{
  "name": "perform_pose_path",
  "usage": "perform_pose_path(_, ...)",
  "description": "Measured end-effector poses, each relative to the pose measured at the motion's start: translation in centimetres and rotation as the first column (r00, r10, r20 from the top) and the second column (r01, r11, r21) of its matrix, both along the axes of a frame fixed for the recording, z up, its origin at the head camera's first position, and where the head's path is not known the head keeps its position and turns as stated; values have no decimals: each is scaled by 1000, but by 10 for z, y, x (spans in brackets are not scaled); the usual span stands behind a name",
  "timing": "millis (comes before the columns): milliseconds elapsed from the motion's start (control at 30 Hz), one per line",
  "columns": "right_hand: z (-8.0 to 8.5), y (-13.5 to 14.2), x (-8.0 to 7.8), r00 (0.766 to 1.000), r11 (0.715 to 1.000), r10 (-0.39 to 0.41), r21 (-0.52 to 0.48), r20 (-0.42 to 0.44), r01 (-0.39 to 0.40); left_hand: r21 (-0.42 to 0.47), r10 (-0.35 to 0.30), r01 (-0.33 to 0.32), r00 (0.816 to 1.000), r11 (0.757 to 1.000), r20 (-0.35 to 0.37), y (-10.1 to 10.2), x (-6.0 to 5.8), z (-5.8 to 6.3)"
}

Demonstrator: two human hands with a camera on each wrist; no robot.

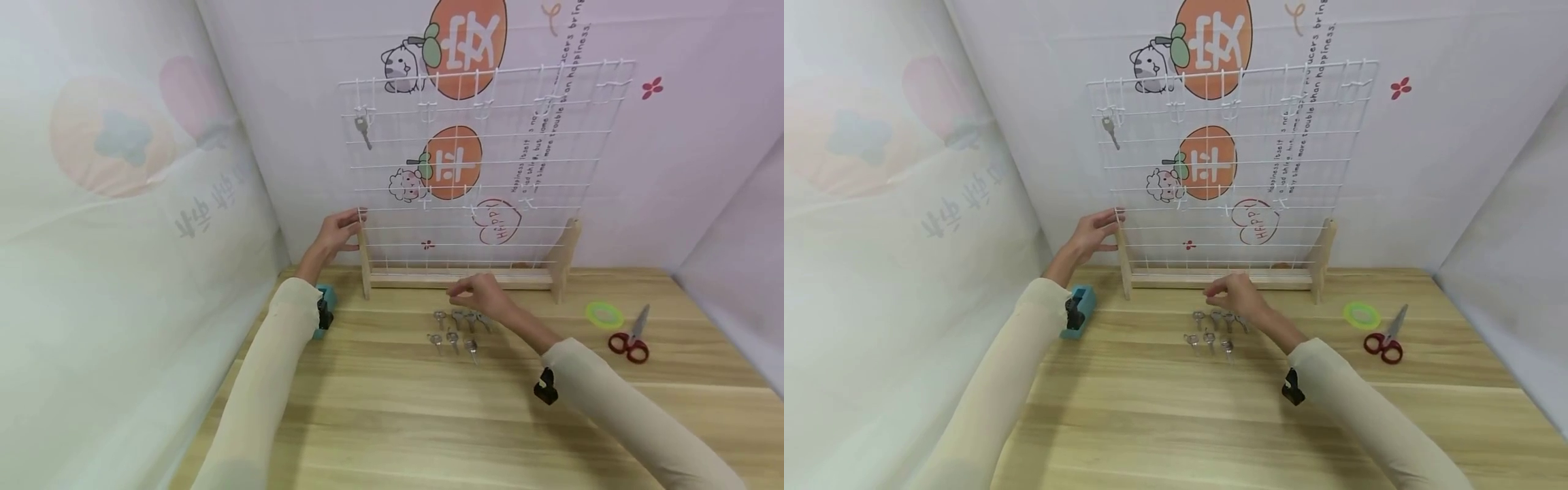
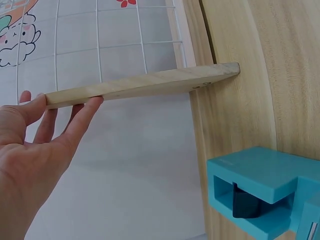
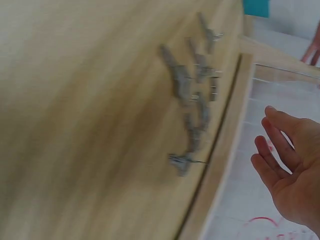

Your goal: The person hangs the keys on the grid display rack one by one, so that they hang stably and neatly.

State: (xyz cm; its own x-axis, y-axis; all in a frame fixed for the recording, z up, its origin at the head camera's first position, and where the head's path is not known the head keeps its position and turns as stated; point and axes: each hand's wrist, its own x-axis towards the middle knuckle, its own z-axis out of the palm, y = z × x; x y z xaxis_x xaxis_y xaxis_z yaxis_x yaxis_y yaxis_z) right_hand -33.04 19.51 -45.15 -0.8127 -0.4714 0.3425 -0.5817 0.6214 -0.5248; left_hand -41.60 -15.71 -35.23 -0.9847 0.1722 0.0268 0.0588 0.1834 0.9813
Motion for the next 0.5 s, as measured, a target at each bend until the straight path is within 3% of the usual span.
perform_pose_path(267,-27,-3,-5,999,993,-25,114,25,22,4,11,-11,1000,1000,2,-2,-1,0)
perform_pose_path(500,-33,-6,-5,998,983,28,183,49,-36,14,5,-5,1000,1000,4,0,1,-1)
